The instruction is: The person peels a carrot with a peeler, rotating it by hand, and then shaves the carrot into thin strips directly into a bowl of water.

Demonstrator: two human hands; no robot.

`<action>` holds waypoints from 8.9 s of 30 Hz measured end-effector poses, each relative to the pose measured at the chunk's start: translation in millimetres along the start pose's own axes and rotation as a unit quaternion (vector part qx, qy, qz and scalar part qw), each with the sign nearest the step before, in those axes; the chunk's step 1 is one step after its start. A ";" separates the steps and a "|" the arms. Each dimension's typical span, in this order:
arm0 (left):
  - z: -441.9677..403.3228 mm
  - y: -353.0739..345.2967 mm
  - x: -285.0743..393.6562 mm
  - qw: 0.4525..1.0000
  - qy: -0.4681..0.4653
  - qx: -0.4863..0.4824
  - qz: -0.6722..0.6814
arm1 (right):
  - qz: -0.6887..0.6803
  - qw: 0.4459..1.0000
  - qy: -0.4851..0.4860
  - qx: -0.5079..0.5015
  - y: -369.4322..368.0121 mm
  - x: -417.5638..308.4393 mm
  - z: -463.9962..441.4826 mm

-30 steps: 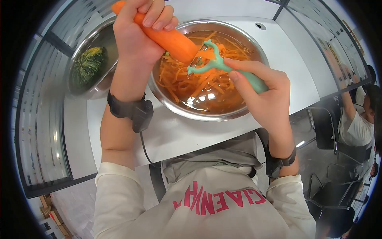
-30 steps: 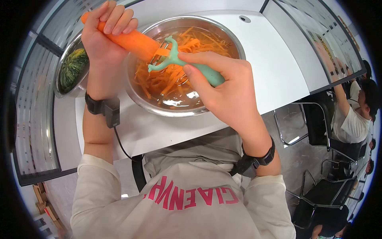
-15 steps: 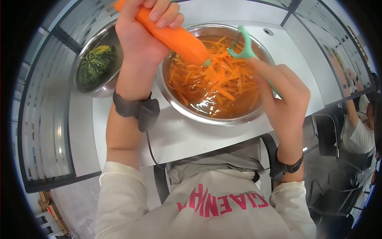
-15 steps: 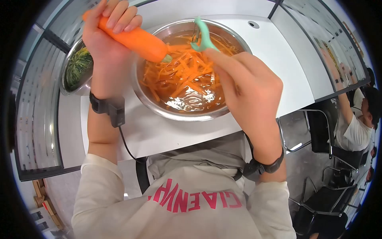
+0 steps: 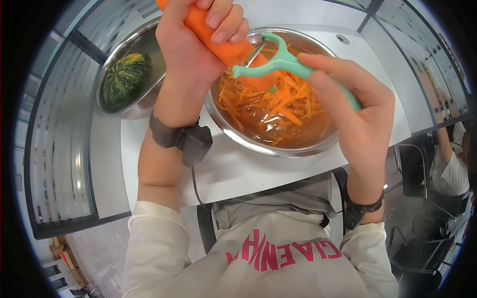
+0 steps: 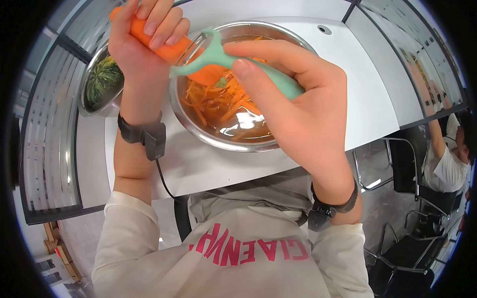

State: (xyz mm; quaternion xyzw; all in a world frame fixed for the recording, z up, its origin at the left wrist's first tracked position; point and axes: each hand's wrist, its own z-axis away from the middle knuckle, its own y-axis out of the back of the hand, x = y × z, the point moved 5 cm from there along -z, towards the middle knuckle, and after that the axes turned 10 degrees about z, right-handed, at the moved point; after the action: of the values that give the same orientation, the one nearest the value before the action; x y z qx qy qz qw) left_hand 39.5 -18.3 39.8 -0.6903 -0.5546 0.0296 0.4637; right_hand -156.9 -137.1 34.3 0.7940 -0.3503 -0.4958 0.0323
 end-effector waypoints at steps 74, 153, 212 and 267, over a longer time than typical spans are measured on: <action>-6.5 2.4 8.6 0.980 0.084 -0.174 0.045 | 0.464 0.879 0.107 -0.022 1.8 41.8 13.3; 12.0 -0.2 -2.3 0.968 -0.058 0.245 -0.022 | -0.088 0.995 -0.038 0.034 -18.2 29.2 35.2; 16.2 -29.0 -34.6 0.993 0.068 0.083 0.057 | -0.248 0.965 -0.058 0.067 -24.8 43.9 20.3; 16.8 5.3 -59.7 0.972 0.096 0.126 -0.171 | -0.104 0.989 -0.057 0.090 -26.2 41.9 -38.1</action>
State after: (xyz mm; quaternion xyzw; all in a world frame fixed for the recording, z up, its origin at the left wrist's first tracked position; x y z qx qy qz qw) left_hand 11.2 -55.2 -1.6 -0.5211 -0.6091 -0.0469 0.5960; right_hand -101.3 -153.3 11.2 0.7964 -0.3105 -0.5069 -0.1112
